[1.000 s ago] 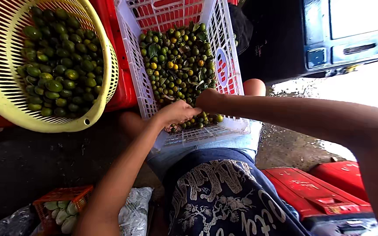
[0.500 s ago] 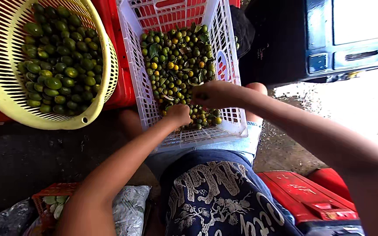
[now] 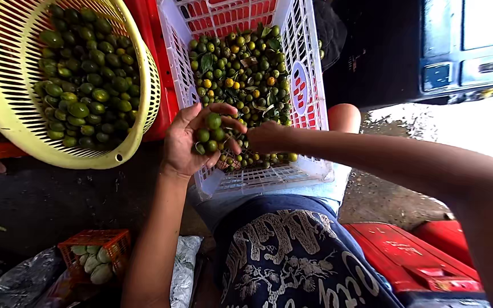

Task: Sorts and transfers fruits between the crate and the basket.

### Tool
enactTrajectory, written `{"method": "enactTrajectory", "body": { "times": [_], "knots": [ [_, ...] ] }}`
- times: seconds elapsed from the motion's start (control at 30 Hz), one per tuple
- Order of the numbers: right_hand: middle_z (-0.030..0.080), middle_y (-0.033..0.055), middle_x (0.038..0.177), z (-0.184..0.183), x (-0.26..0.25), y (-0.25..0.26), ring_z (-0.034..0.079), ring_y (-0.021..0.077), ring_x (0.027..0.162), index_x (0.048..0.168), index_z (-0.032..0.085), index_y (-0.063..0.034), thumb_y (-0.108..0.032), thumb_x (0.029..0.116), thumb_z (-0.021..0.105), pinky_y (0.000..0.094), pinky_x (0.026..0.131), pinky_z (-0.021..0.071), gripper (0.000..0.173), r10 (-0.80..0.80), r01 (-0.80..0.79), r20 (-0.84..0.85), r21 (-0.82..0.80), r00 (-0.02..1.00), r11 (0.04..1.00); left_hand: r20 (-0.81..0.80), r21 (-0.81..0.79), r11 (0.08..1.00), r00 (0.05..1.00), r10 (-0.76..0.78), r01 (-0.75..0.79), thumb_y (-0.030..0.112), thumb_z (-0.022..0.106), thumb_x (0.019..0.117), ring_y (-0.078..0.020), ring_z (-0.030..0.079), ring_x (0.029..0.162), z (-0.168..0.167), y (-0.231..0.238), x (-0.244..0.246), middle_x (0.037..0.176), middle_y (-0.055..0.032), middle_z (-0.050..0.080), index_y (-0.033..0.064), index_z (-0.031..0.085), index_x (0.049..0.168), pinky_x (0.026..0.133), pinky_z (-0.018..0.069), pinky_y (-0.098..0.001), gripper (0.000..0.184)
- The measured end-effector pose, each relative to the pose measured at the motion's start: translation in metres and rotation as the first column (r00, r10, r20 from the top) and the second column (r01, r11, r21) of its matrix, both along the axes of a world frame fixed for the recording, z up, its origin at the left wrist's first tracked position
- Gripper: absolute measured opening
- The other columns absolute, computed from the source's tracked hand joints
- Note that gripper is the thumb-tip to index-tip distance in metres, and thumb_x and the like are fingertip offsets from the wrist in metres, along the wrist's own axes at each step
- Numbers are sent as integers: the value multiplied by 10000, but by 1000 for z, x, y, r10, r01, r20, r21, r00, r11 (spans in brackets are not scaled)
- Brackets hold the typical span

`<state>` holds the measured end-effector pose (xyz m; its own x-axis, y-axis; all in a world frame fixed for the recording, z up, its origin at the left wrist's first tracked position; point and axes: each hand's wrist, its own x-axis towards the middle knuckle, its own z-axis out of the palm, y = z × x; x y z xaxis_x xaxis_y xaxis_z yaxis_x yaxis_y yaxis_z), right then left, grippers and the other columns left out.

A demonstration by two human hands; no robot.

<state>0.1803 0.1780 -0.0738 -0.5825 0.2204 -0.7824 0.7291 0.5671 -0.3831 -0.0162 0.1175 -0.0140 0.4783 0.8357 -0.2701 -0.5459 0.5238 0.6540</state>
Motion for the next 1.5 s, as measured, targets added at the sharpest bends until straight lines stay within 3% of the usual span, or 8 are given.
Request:
{"method": "enactTrajectory", "body": {
  "times": [0.27,0.43,0.67,0.9,1.03,1.27,1.4,1.5],
  "knots": [
    [748,51,1004,49,87,34,595,60,520,1296,610,-134,-171,986,382,193,401,461,387,-833,234,-161,-916,529,325,-312,-44,995,947,76,-94,350,263,1132,-112,773,889,-3,8,14,1256,-97,728,180,565,1125,377,489,-163,347],
    [673,0,859,48,81,28,490,20,459,1046,637,-139,-391,1127,322,157,374,395,412,-917,350,-147,-893,370,284,-908,180,978,401,124,106,299,490,1095,-227,770,742,-4,13,27,986,-79,738,95,504,1237,485,641,-378,249],
    [741,34,937,47,70,31,685,124,669,1052,696,-147,-472,1061,121,264,496,542,661,-963,341,-135,-916,233,211,-498,-221,964,867,20,-149,427,346,1088,-67,618,606,-3,21,34,833,-1,678,187,642,890,437,452,-178,429],
    [709,51,1024,52,60,32,644,84,643,1238,658,-132,-368,1121,312,201,513,529,435,-998,390,59,-920,19,-47,-978,-197,572,-198,-61,797,137,561,1037,-430,677,1041,-72,28,84,1205,-219,660,96,643,1315,859,553,-612,293],
    [723,63,1058,46,65,34,686,109,701,1236,656,-123,-343,1117,300,223,528,556,435,-1000,333,9,-943,9,-6,-913,-315,223,-359,196,923,-73,487,1004,-433,673,996,-97,25,105,1175,-240,643,22,583,1330,787,562,-529,352],
    [730,98,1036,46,64,34,731,200,835,1175,683,-81,-445,1113,263,341,679,623,559,-994,349,104,-933,36,-85,-890,-291,309,-375,262,906,-55,464,1007,-385,693,976,-103,21,108,1074,-224,668,-82,615,1158,796,568,-492,215],
    [728,37,940,43,58,38,658,127,671,1086,741,-121,-413,1099,417,276,547,525,436,-958,675,-85,-692,274,255,-935,-316,529,-354,-31,787,227,464,1083,-422,691,990,-64,27,85,1076,-240,675,-37,595,1201,812,549,-597,317],
    [729,83,816,10,55,32,675,193,606,1037,769,-100,-326,1051,590,411,553,576,288,-723,657,-375,-308,580,688,-976,-134,792,59,-210,596,277,541,1070,-256,661,788,-22,18,47,952,-149,676,5,627,1190,713,559,-446,310]
  ]
}}
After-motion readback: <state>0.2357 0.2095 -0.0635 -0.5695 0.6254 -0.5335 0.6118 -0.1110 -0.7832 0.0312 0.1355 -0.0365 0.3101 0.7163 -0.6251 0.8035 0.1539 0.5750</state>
